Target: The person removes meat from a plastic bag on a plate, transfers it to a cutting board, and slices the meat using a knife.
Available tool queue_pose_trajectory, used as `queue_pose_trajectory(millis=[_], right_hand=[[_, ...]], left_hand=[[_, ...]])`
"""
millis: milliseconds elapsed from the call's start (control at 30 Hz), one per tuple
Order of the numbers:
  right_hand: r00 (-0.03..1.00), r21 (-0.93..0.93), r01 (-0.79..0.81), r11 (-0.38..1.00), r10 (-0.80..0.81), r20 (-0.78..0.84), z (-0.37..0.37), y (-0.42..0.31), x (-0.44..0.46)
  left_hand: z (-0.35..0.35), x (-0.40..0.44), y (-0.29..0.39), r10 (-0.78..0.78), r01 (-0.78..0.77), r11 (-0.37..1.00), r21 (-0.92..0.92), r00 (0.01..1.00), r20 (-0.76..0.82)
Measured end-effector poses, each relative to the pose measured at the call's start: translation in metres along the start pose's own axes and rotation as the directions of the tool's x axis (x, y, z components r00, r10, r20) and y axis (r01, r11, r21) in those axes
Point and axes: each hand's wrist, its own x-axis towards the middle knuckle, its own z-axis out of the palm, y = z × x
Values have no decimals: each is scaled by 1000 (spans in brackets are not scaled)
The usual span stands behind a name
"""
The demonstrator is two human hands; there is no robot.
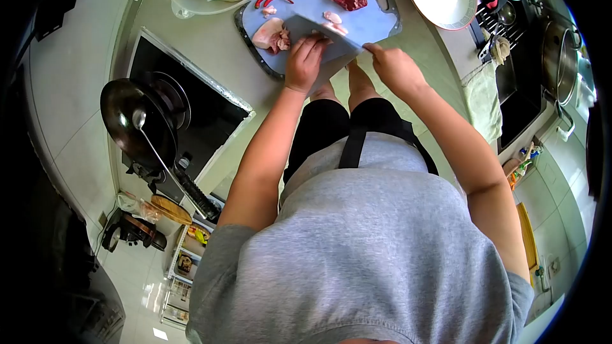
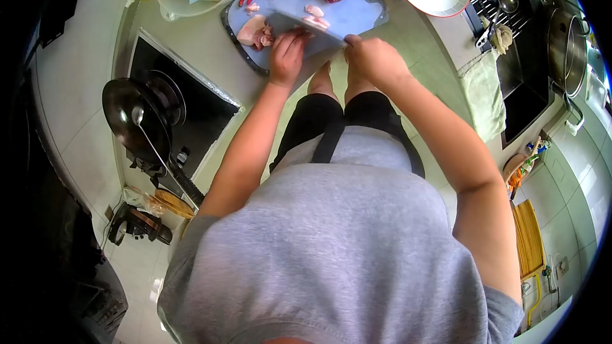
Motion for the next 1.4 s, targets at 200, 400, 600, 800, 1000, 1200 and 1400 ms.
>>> queue_pose_trajectory(millis=[200, 400, 600, 800, 1000, 1200, 1400], right_hand=[[1000, -19, -13, 1000, 13, -20, -19, -19, -22], [999, -70, 13, 997, -10, 45, -9, -16, -39], [999, -104, 28, 994, -23, 47, -4, -13, -39], [992, -118, 18, 993, -3, 127, -9, -10, -34], [986, -65, 7, 998, 4, 165, -2, -33, 3], [988, -82, 145, 986, -139, 71, 17, -21, 21], [988, -59, -27, 998, 35, 148, 12, -7, 2]], left_hand=[[-4, 2, 3, -79, 75, 991, -111, 997, -24], [-3, -4, 0, -31, 30, 999, -25, 998, -48], [1, -9, -6, -11, 11, 1000, 9, 1000, -24], [3, -12, -7, -30, 30, 1000, -4, 999, -17], [2, -11, -7, -54, 54, 998, -26, 999, -4], [4, -19, -8, -52, 52, 999, 1, 999, 8], [4, -13, -8, -51, 51, 999, -10, 999, 1]])
